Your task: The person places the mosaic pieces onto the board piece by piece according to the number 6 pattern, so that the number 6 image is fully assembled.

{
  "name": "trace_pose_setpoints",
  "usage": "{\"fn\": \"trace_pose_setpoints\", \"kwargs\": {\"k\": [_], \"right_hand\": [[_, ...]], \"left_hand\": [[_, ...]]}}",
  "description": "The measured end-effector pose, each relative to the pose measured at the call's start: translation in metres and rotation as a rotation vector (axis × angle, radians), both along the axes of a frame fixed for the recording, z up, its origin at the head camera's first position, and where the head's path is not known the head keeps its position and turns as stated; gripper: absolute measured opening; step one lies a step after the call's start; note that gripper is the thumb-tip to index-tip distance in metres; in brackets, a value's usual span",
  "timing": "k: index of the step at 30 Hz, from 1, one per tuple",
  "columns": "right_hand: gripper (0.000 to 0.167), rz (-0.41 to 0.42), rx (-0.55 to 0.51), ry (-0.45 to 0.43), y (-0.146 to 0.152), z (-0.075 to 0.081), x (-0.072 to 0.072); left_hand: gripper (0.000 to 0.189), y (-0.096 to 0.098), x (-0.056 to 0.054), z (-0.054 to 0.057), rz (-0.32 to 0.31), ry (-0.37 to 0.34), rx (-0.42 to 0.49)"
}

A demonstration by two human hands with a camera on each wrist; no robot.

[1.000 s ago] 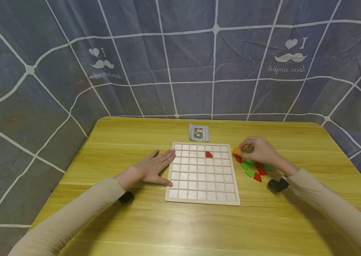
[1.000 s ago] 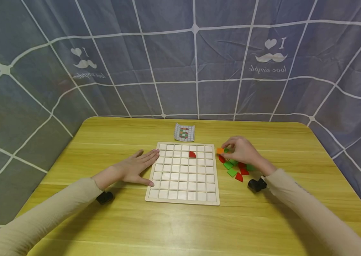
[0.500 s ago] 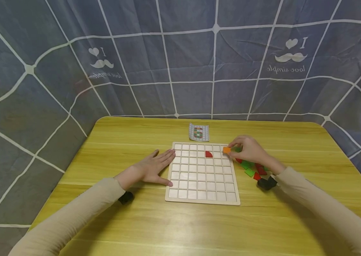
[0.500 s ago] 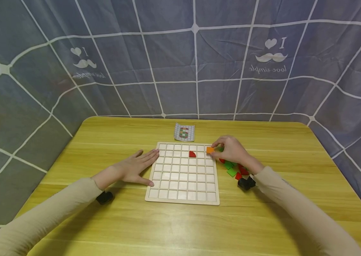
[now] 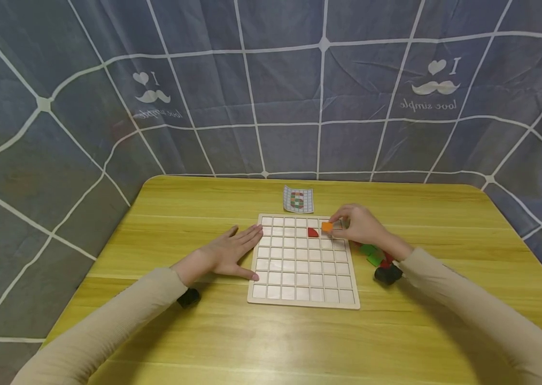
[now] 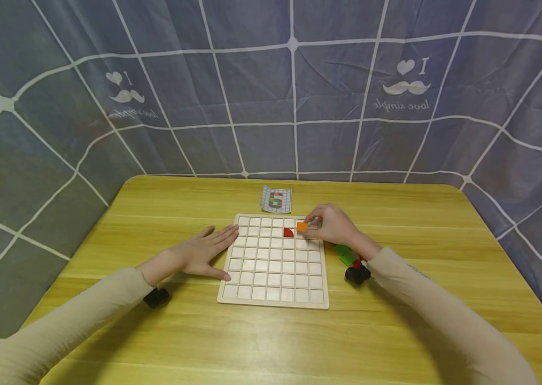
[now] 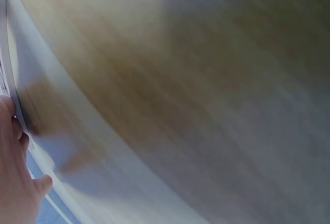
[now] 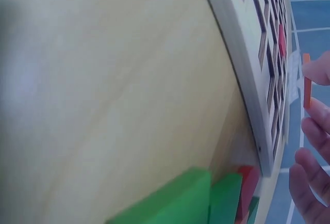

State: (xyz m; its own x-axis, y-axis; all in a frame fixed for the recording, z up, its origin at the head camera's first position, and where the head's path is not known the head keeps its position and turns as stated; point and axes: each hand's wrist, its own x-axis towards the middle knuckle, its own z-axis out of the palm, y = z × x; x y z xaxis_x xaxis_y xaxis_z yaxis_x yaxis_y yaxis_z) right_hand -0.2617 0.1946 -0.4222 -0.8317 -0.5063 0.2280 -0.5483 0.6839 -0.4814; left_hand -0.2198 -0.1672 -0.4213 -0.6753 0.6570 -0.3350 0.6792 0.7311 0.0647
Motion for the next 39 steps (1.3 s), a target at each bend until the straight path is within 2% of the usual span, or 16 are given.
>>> {"fn": "trace_pose_setpoints", "kwargs": {"k": [15,22,32,39], "right_hand": [[0.021,0.051,-0.018,-0.016,-0.027,0.001,-0.004],[0.022,0.094,-0.005,-0.011,-0.037,-0.004,-0.007],[0.021,0.111,-0.01,-0.013,-0.045,-0.005,-0.006],[0.022,0.086,0.025,-0.028,-0.05,-0.004,-0.008]], "left_hand": [[0.107,0.001,-0.002,0.002,-0.007,0.008,-0.007],[0.108,0.001,-0.003,0.001,-0.012,0.013,-0.016],[0.108,0.001,-0.003,0.0,-0.007,0.005,-0.005],[0.108,0.001,-0.003,0.0,-0.009,0.004,-0.004]]}}
